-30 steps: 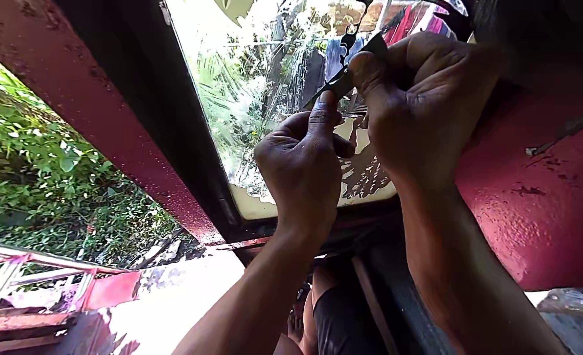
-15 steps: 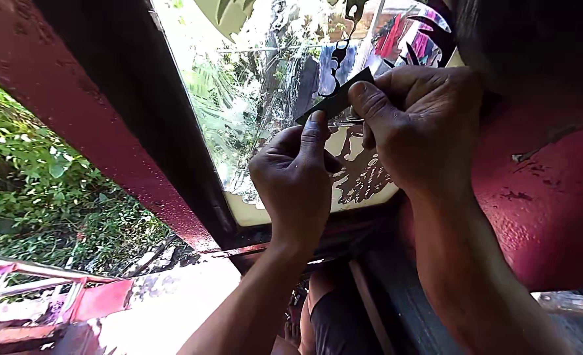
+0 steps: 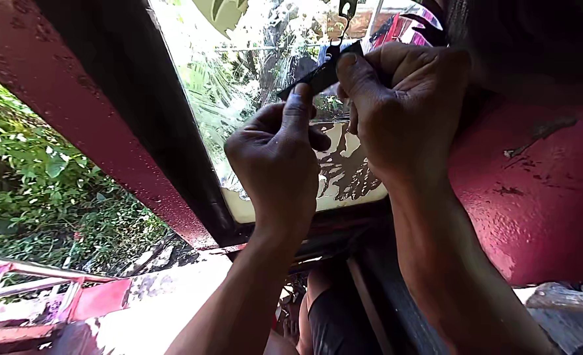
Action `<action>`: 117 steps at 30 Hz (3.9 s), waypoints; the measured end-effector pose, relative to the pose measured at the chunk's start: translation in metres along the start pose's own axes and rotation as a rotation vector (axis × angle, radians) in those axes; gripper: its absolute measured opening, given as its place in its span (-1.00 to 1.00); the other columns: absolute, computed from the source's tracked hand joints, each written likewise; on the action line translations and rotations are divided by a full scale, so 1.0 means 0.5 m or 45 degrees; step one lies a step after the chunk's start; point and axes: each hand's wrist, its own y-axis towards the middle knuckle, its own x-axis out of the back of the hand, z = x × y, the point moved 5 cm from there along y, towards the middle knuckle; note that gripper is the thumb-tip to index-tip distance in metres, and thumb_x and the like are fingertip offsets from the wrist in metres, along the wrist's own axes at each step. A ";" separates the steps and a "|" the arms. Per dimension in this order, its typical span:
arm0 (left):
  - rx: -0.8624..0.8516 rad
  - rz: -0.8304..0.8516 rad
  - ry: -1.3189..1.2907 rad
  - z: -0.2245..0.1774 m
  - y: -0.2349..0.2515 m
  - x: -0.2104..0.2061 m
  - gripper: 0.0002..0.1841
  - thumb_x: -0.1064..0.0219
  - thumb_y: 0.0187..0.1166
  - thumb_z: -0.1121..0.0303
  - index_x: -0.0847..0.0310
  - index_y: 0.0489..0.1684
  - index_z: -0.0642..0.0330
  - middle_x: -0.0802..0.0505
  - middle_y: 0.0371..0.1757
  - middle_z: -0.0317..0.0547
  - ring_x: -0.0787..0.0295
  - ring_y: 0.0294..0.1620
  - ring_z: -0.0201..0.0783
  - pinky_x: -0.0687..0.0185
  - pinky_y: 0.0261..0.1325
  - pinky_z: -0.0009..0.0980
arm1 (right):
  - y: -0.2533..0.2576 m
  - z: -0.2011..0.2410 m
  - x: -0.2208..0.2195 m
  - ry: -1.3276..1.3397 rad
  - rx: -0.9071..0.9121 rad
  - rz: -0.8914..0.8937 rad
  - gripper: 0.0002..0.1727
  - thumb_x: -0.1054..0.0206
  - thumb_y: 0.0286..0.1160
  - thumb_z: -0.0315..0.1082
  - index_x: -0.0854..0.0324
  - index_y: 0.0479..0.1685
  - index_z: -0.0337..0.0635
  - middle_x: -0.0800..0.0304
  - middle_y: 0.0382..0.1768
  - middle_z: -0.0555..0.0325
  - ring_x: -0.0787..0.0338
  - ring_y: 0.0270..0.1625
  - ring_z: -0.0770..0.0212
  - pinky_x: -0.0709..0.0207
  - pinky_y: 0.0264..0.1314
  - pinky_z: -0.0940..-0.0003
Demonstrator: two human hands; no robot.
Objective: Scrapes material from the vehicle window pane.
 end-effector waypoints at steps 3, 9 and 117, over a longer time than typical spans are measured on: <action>-0.024 0.006 -0.017 -0.010 0.006 -0.003 -0.69 -0.26 0.73 0.41 -0.65 -0.55 0.14 -0.70 -0.76 -0.40 -0.53 -0.85 -0.58 -0.44 -0.82 -0.66 | 0.014 0.008 -0.001 0.023 -0.024 0.007 -0.70 -0.34 0.58 -0.37 -0.63 -0.61 0.04 -0.57 -0.69 0.54 -0.47 -0.73 0.66 -0.35 -0.69 0.66; -0.075 0.161 0.088 0.022 -0.018 0.014 -0.72 -0.22 0.78 0.31 -0.70 -0.41 0.09 -0.70 -0.68 -0.48 -0.51 -0.80 -0.63 -0.46 -0.76 -0.69 | -0.013 -0.027 0.009 0.134 -0.021 0.135 -0.72 -0.30 0.61 -0.40 -0.65 -0.55 -0.01 -0.57 -0.68 0.53 -0.43 -0.73 0.65 -0.33 -0.69 0.66; -0.062 0.057 -0.017 -0.063 0.036 -0.014 -0.66 -0.21 0.76 0.40 -0.58 -0.58 0.12 -0.66 -0.73 -0.36 -0.44 -0.86 -0.55 -0.32 -0.85 -0.63 | 0.046 0.039 -0.014 0.222 -0.238 -0.050 -0.73 -0.33 0.63 -0.41 -0.71 -0.52 -0.13 -0.66 -0.64 0.36 -0.43 -0.73 0.56 -0.32 -0.67 0.59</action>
